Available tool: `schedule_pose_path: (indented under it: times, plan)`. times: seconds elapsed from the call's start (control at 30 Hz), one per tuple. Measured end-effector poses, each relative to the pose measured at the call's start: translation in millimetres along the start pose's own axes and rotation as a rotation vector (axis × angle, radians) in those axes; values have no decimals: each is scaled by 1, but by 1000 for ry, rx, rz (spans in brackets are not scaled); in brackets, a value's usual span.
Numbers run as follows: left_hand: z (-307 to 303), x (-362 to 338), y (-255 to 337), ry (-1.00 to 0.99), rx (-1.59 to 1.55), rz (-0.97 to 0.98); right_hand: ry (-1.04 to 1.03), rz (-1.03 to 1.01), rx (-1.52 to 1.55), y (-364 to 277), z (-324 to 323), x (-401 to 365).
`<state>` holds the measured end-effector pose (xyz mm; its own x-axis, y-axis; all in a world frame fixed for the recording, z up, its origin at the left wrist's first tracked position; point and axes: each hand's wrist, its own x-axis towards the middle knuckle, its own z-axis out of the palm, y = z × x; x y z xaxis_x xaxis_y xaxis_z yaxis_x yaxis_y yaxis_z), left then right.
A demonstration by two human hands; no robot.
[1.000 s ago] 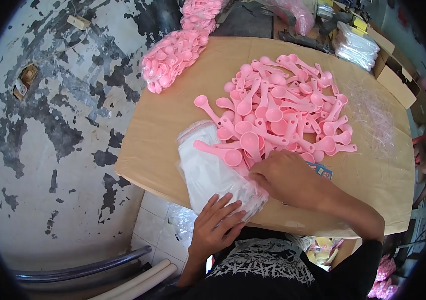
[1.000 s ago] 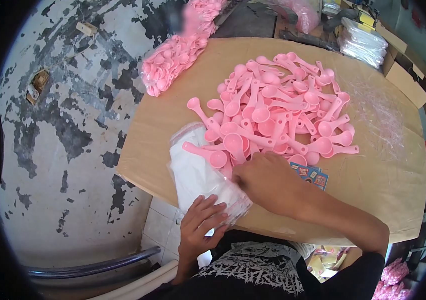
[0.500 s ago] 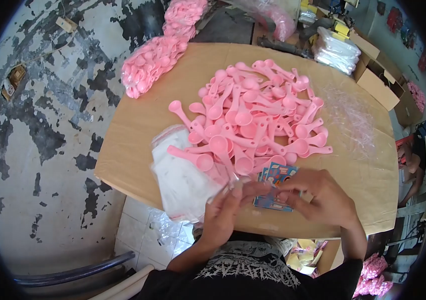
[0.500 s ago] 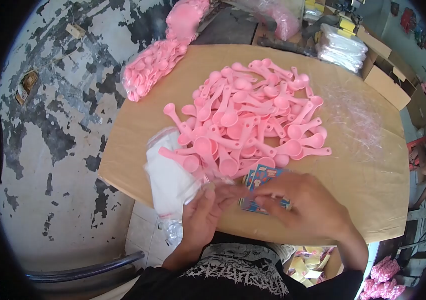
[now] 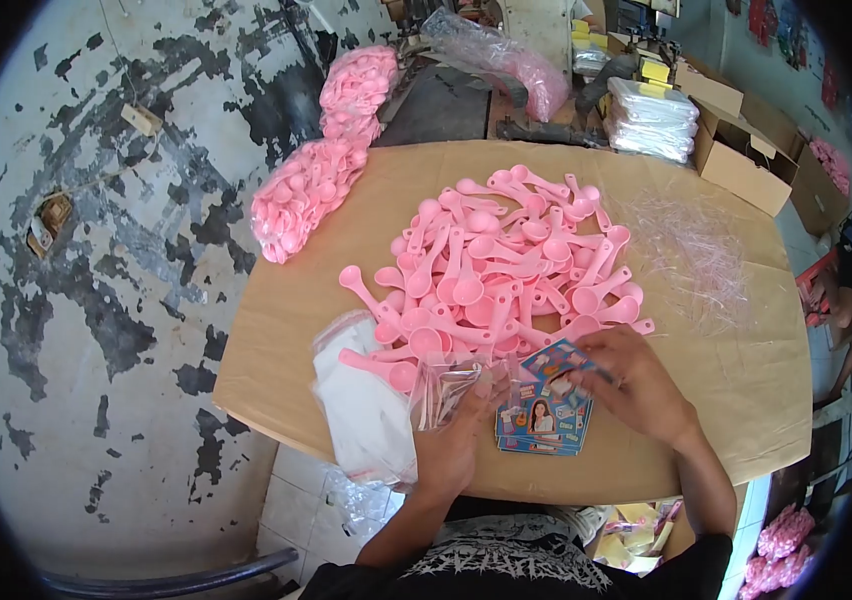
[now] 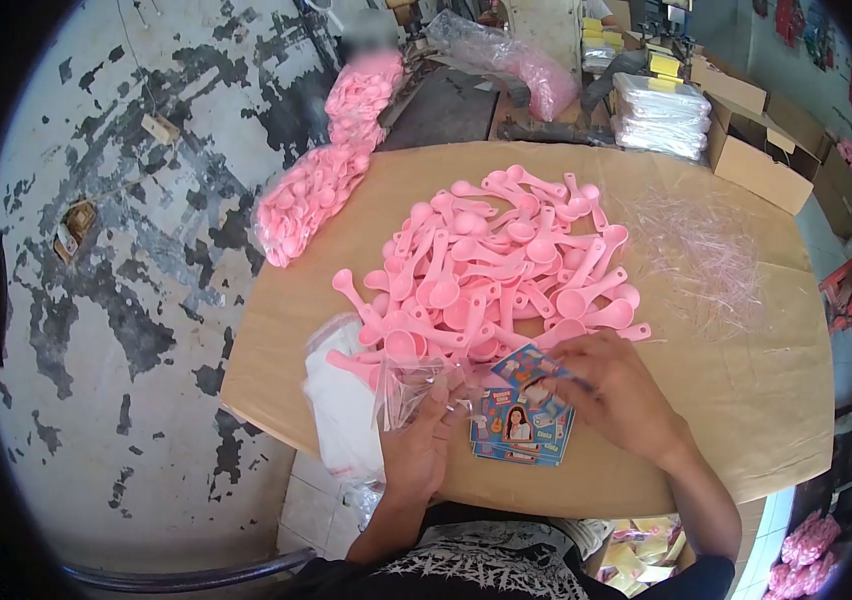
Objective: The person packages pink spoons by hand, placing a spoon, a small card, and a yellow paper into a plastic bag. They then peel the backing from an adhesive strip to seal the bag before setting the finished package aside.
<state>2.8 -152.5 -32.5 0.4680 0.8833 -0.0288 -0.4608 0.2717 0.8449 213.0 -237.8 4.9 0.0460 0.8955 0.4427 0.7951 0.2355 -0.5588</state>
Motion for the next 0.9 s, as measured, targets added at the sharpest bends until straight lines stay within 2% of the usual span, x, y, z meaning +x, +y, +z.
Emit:
schedule_pose_path:
  times: [0.07, 0.17, 0.37, 0.47, 0.57, 0.67, 0.77, 0.83, 0.9]
  plan:
    - [4, 0, -1, -15, -56, 11, -28, 274, 232, -7, -8, -1]
    - [13, -1, 2, -23, -59, -7, -86, 360, 456, -14, -3, -3]
    - [11, -1, -4, -140, -26, -16, -152, 197, 502, -13, 13, -5]
    - [10, 0, -6, -189, 48, -14, -247, 229, 405, -27, 1, -1]
    - [5, 2, -2, -239, 71, -148, -377, 315, 457, -36, -13, 2]
    - [-1, 2, -7, -300, 9, -170, -394, 341, 344, -34, -16, 0]
    - [14, -1, -6, -447, 253, -46, -317, 237, 451, -32, -6, -5]
    - [16, -3, -11, -521, 266, 7, -242, 237, 530, -27, 3, -9]
    - [7, -7, -6, -635, 371, -66, -222, 228, 611, -19, 13, -13]
